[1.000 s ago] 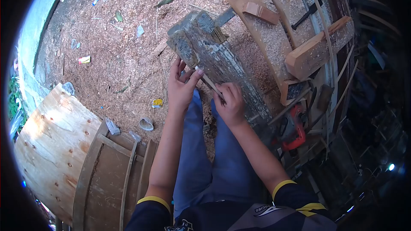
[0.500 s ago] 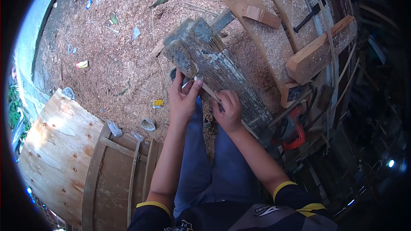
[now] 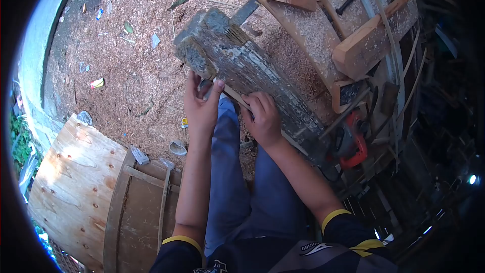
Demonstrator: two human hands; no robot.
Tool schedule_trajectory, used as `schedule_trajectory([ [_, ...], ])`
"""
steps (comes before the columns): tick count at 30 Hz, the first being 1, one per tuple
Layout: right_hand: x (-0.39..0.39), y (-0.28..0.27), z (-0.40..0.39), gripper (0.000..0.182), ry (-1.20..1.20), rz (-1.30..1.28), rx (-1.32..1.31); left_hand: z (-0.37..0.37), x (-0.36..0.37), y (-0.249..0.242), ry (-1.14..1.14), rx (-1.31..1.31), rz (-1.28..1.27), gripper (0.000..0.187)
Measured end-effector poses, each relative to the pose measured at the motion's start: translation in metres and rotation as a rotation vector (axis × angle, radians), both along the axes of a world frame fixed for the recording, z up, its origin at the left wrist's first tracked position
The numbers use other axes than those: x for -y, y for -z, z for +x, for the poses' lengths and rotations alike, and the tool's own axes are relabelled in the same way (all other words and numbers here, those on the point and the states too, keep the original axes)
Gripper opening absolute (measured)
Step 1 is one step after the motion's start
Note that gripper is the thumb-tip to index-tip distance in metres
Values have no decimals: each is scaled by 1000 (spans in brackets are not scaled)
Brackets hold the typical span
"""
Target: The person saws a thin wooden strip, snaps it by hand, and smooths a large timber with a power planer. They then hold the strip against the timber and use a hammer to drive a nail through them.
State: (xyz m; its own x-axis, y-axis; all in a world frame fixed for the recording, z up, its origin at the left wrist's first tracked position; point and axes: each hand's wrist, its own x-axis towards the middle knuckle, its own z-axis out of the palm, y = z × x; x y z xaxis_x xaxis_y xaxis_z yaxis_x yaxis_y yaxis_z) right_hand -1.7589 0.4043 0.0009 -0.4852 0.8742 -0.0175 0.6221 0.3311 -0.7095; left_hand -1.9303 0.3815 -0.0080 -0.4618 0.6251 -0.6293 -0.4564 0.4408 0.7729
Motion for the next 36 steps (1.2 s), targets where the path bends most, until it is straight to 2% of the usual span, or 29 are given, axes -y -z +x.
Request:
schedule_trajectory([
  [3,5,-5,16,29,17,-3,12,15,-7,-27,118,-675,-158,90],
  [4,8,-6,24,29,24,3,24,17,-3,-20,120,-795,-83,89],
  [7,29,-8,65,28,76,43,54,29,-16,-31,244,-1177,0,78],
  [8,39,-6,82,29,82,38,68,37,-22,-34,265,-1254,26,59],
  [11,60,-7,121,29,94,5,108,59,-33,-26,476,-1345,176,47],
  [12,62,-9,129,29,87,3,119,71,-36,-19,473,-1333,191,40],
  [15,65,-10,144,29,65,0,129,87,-39,-7,630,-1407,140,41],
  [20,64,-5,150,28,28,11,108,92,-43,9,625,-1556,87,46],
  [36,62,-6,149,28,1,27,138,96,-49,7,642,-1592,17,48],
])
